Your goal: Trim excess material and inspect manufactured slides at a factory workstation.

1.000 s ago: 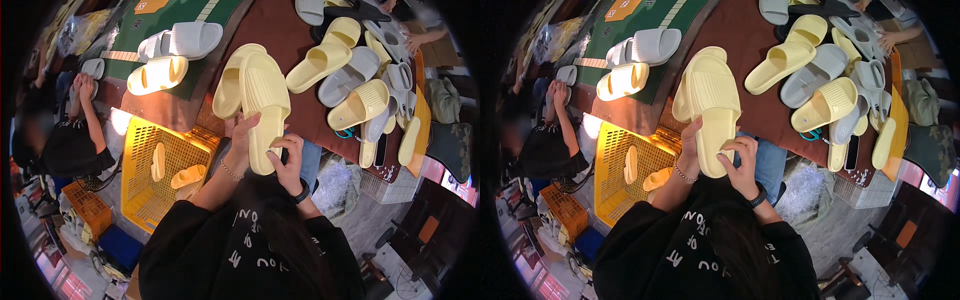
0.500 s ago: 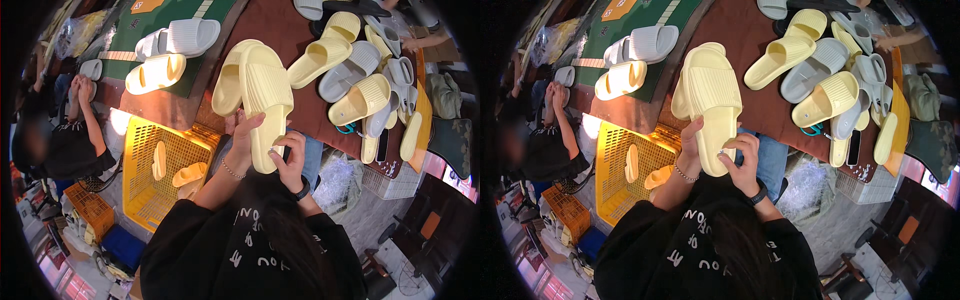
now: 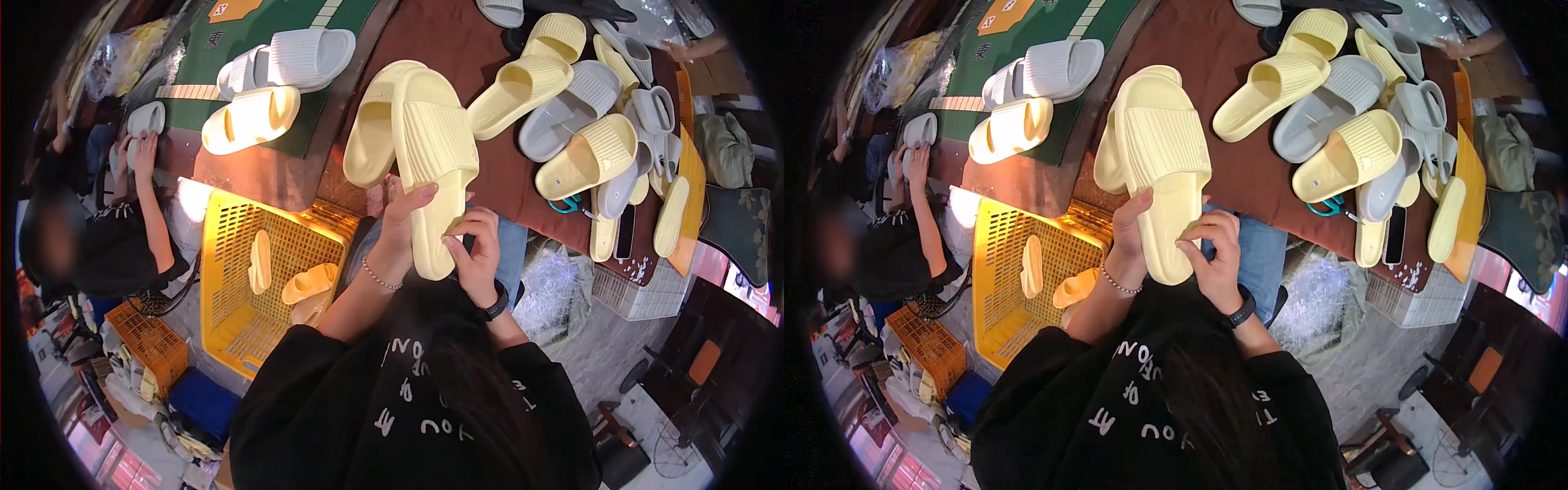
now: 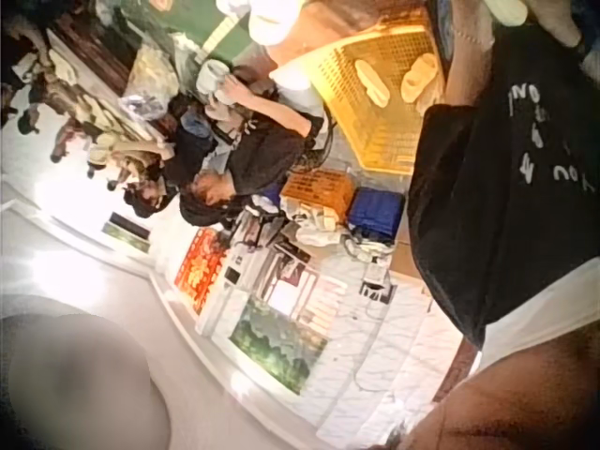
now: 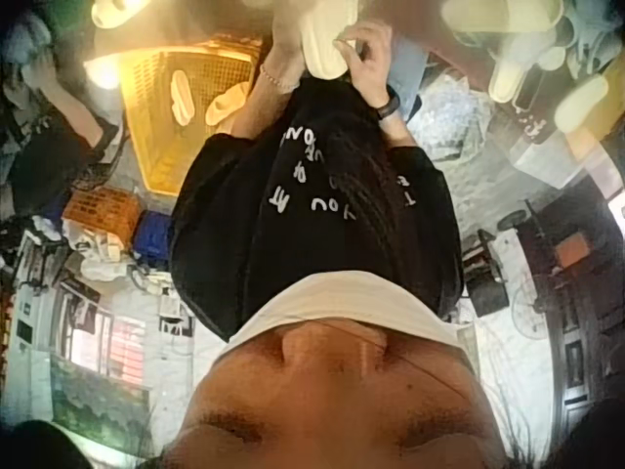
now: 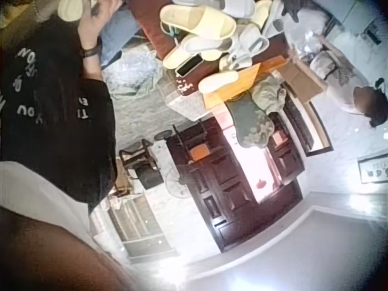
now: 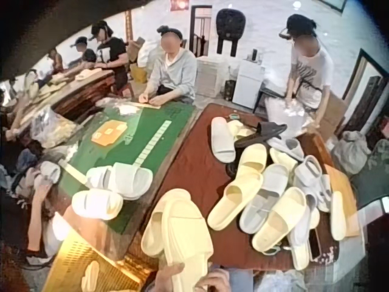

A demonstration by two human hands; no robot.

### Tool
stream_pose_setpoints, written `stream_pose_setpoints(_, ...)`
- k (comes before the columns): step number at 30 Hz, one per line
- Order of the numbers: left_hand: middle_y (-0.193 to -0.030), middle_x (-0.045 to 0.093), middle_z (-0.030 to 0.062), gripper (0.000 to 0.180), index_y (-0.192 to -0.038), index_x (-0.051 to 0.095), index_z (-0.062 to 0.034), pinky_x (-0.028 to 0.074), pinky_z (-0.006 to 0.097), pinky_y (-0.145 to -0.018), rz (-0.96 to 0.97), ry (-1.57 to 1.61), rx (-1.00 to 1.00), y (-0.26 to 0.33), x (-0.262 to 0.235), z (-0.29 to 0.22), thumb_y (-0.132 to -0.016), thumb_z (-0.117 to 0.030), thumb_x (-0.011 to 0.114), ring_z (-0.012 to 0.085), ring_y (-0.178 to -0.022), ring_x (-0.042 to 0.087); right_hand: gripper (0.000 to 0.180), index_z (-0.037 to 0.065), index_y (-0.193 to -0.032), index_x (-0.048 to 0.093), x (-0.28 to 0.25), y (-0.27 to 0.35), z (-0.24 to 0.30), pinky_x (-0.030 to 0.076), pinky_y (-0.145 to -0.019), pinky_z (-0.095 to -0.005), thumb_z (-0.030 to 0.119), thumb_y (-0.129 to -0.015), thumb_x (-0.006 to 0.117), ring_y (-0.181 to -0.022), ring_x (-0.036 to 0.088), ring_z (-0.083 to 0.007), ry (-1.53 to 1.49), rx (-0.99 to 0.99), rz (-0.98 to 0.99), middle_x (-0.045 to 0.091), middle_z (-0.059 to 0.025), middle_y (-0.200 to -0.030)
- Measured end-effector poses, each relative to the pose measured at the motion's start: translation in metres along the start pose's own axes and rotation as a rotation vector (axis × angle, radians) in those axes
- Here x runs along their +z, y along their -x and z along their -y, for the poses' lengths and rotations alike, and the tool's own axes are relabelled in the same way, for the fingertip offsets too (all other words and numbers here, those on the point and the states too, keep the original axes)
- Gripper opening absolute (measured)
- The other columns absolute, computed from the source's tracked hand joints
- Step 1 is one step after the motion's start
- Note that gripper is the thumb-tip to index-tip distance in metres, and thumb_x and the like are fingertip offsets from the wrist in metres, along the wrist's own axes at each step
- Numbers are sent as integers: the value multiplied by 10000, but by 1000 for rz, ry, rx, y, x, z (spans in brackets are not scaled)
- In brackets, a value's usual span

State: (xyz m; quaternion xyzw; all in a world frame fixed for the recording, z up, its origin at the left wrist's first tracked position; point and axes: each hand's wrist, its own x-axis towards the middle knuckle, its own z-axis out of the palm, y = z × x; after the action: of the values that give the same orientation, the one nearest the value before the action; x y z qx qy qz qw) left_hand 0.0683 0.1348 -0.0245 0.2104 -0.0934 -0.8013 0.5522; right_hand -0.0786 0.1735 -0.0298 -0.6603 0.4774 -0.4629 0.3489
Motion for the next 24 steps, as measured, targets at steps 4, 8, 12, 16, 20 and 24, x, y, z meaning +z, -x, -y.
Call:
stream_pose_setpoints(4,-1250,519,264,661,-1356,342,95,504,447,-930,-12,0,5,-1,2,2,-851,-277,553,386,-1114,569,218,68,-865,586,-2,-3,2,370,-917,-385,16,-709,729,-988,481,-275,11,-32,1,532,-80,-973)
stream_pose_setpoints(8,-1171,561,232,608,-1313,393,86,524,408,-882,-19,79,-14,1,13,-3,-817,-202,594,339,-1040,604,202,81,-861,580,-5,-6,3,353,-925,-388,55,-720,724,-982,475,-280,63,-45,69,538,-72,-969)
stream_pose_setpoints(12,-1102,603,203,560,-1275,445,77,546,372,-840,-8,122,-23,2,15,0,-790,-132,633,295,-969,639,182,88,-858,577,-13,-6,5,337,-940,-397,91,-739,714,-1000,461,-283,73,-36,126,539,-69,-970)
stream_pose_setpoints(16,-1113,602,205,581,-1286,433,76,546,374,-851,23,64,-2,1,14,3,-789,-136,645,296,-970,639,182,89,-856,574,-22,-5,9,318,-959,-406,105,-740,714,-1029,442,-288,85,-19,175,531,-65,-964)
stream_pose_setpoints(20,-1119,599,197,606,-1298,426,55,554,372,-836,-32,80,-58,-3,13,-4,-785,-166,662,295,-975,639,218,82,-858,587,-31,6,6,329,-937,-406,105,-713,749,-1018,453,-295,80,-40,232,516,-67,-965)
stream_pose_setpoints(24,-1138,594,183,623,-1302,419,48,558,362,-812,-47,89,-51,-5,12,-4,-779,-192,661,291,-988,638,245,70,-881,600,-29,14,2,373,-885,-384,92,-695,758,-989,470,-293,-59,125,-19,512,-87,-960)
